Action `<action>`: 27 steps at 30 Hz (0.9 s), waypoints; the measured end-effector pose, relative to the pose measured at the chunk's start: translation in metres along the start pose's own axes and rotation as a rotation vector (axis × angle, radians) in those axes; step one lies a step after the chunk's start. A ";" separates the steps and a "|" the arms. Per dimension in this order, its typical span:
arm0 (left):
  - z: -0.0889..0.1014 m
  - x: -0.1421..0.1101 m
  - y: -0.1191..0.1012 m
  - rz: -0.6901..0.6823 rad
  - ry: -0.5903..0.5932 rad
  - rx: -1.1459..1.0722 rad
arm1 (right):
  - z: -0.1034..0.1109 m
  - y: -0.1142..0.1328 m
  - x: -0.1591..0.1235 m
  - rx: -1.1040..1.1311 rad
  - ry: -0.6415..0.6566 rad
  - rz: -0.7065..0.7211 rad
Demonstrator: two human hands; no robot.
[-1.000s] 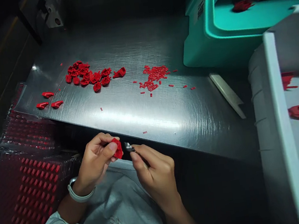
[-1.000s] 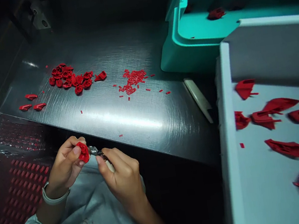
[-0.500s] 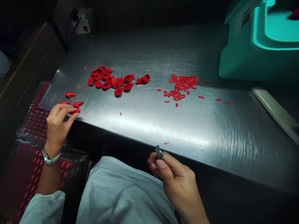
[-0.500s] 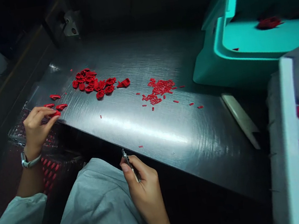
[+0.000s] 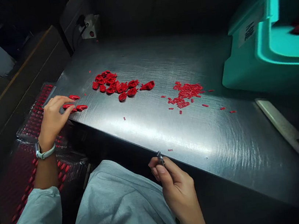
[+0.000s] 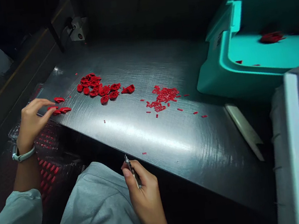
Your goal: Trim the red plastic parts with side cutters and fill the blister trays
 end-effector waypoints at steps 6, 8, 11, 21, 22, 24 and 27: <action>-0.069 0.060 -0.069 -0.241 0.274 0.031 | -0.008 0.005 -0.002 0.049 0.042 0.015; -0.096 0.076 -0.075 -0.243 0.370 0.109 | -0.008 0.007 -0.004 0.050 0.044 0.033; -0.113 0.089 -0.072 -0.209 0.412 0.166 | -0.003 0.006 -0.007 0.043 0.031 0.034; -0.078 0.072 -0.062 -0.017 0.274 -0.161 | 0.000 0.016 0.000 0.033 0.042 0.088; -0.074 0.068 -0.065 0.010 0.301 -0.282 | 0.001 0.019 0.000 0.021 0.035 0.110; -0.067 0.056 -0.082 0.036 0.430 -0.561 | 0.006 0.025 -0.001 -0.023 0.004 0.173; -0.058 0.031 -0.124 0.017 0.723 -0.845 | 0.019 0.039 -0.006 -0.083 -0.052 0.295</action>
Point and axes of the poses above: each hand's wrist, its own x-axis towards the middle knuckle, its own z-axis out of the back of the hand, y = z × x, the point moved 9 cm from there along x, towards the middle knuckle, and after that the axes turned 2 degrees about x, right-handed, at the moved point
